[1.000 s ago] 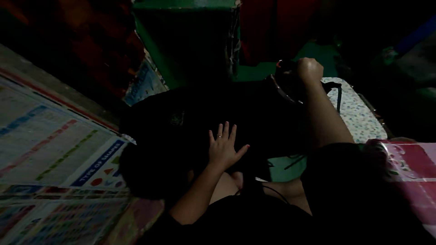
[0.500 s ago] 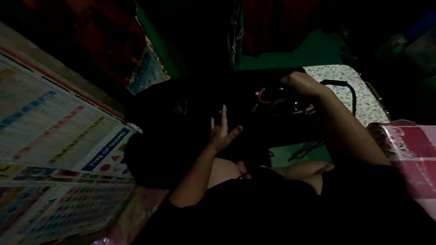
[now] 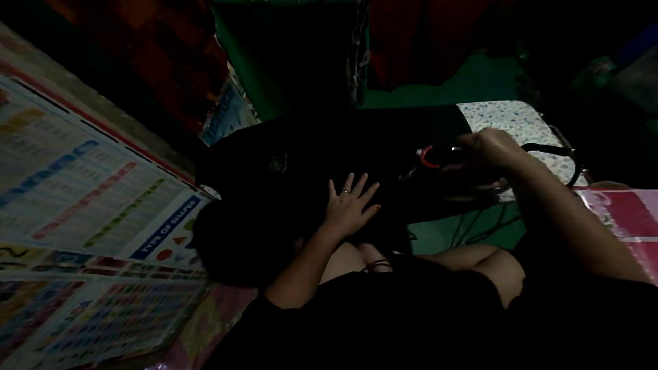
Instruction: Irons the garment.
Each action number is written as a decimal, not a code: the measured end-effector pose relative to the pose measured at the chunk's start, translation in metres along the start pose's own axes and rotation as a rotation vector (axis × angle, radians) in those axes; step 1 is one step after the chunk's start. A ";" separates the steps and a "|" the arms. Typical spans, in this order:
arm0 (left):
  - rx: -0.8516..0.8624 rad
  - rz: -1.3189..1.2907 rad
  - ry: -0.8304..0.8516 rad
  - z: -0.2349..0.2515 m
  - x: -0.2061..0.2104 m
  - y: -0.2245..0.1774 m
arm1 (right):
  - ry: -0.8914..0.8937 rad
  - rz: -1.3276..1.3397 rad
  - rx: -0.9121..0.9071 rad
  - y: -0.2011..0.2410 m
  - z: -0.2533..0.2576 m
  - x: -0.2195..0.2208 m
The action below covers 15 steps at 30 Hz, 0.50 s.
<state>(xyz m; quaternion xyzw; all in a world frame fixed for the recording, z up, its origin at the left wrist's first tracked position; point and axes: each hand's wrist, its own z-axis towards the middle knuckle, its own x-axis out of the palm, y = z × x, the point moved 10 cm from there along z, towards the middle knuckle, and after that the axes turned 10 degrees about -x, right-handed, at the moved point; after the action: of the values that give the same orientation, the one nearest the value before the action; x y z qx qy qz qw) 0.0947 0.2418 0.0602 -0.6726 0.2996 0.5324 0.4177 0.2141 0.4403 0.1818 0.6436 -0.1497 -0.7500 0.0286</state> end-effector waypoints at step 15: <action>0.240 -0.286 -0.033 -0.039 -0.009 0.000 | -0.023 -0.052 0.334 -0.036 0.001 -0.012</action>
<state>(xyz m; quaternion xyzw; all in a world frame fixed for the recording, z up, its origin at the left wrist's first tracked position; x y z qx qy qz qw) 0.1112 0.2069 0.0719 -0.6447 0.2552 0.4391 0.5713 0.2207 0.4774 0.1837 0.6346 -0.2561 -0.7223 -0.0999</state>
